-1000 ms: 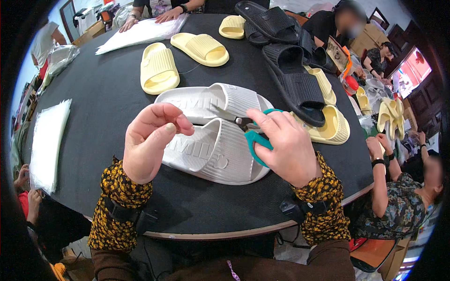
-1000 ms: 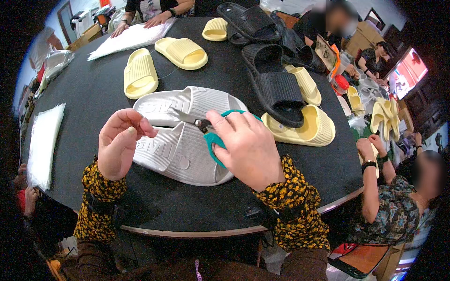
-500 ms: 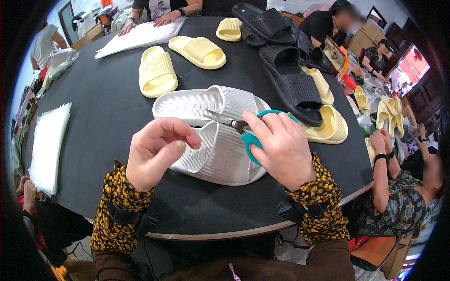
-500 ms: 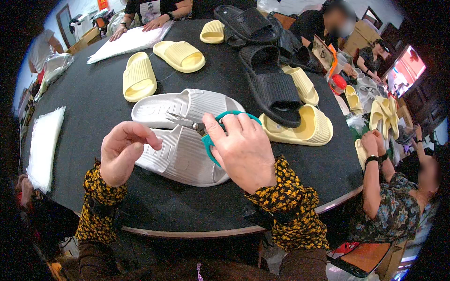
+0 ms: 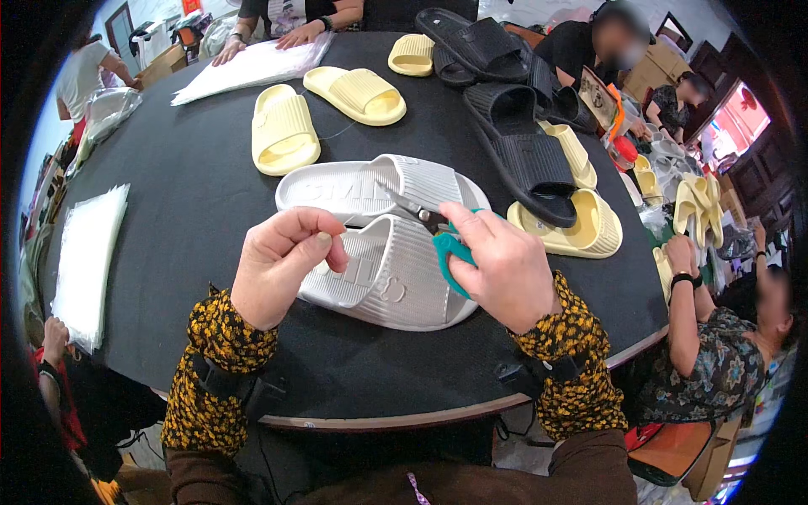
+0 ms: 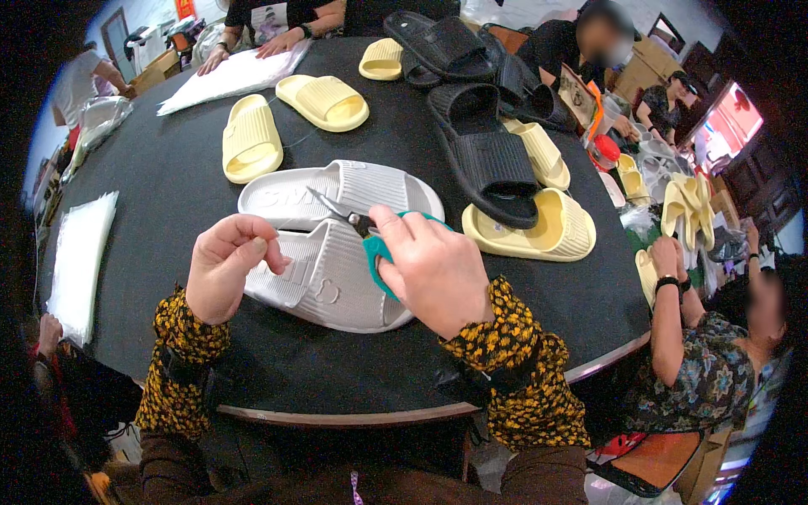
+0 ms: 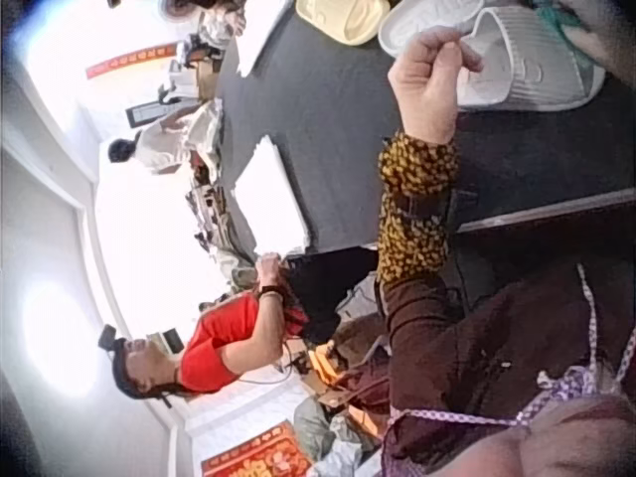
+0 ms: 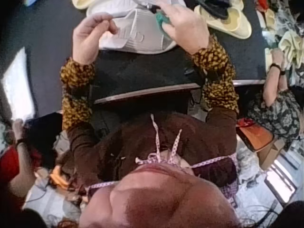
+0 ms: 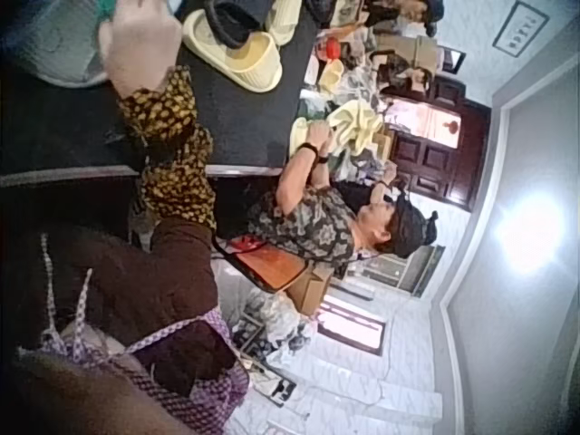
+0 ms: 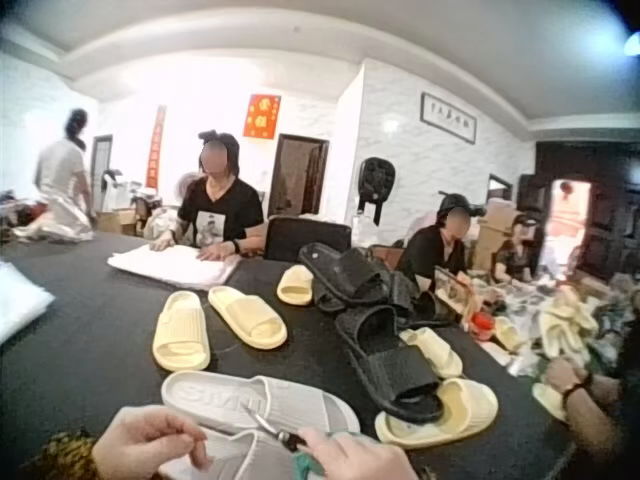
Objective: Trimming loose threads and excess material from foam sandals using scissors.
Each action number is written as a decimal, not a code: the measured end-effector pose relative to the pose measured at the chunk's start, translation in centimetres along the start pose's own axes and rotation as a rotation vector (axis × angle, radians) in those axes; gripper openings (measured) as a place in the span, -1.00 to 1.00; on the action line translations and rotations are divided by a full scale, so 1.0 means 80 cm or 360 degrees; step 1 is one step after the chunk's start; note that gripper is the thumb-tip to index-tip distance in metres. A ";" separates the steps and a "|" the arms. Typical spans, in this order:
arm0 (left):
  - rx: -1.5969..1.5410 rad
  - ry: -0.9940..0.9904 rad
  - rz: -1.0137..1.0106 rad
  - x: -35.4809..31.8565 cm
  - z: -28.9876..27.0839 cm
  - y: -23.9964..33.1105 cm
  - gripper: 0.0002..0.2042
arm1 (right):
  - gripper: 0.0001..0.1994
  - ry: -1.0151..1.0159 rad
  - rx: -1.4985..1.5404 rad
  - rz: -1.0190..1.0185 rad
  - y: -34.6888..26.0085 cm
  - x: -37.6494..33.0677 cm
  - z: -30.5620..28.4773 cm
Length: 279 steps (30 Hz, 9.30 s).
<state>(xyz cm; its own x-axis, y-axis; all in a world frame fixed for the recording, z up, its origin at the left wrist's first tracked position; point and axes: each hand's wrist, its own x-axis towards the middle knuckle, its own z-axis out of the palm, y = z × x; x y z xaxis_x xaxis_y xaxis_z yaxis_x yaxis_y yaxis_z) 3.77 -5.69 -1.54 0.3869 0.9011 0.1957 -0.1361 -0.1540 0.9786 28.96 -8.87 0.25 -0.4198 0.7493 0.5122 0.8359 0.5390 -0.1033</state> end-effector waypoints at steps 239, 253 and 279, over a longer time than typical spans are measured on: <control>0.1272 -0.0433 -0.2994 -0.879 -0.016 -0.005 -0.55 | -0.60 -0.0069 0.1002 0.0772 0.112 -0.029 0.066; 0.1825 0.0951 -0.3912 -1.087 -0.039 -0.036 -0.78 | -0.61 0.0012 0.1046 0.0778 0.101 -0.031 0.075; 0.1595 0.3757 -0.2026 -0.918 -0.125 0.069 -0.22 | -0.57 0.0048 0.0962 0.0592 0.095 -0.026 0.063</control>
<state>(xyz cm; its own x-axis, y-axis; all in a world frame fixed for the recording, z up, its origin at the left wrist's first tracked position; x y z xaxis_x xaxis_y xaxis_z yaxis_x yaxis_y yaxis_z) -34.55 -68.69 -11.11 -0.8247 -0.5024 0.2598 -0.3522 0.8155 0.4592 34.38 -4.39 -5.87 -0.1273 0.9188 0.3736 0.5757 0.3752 -0.7265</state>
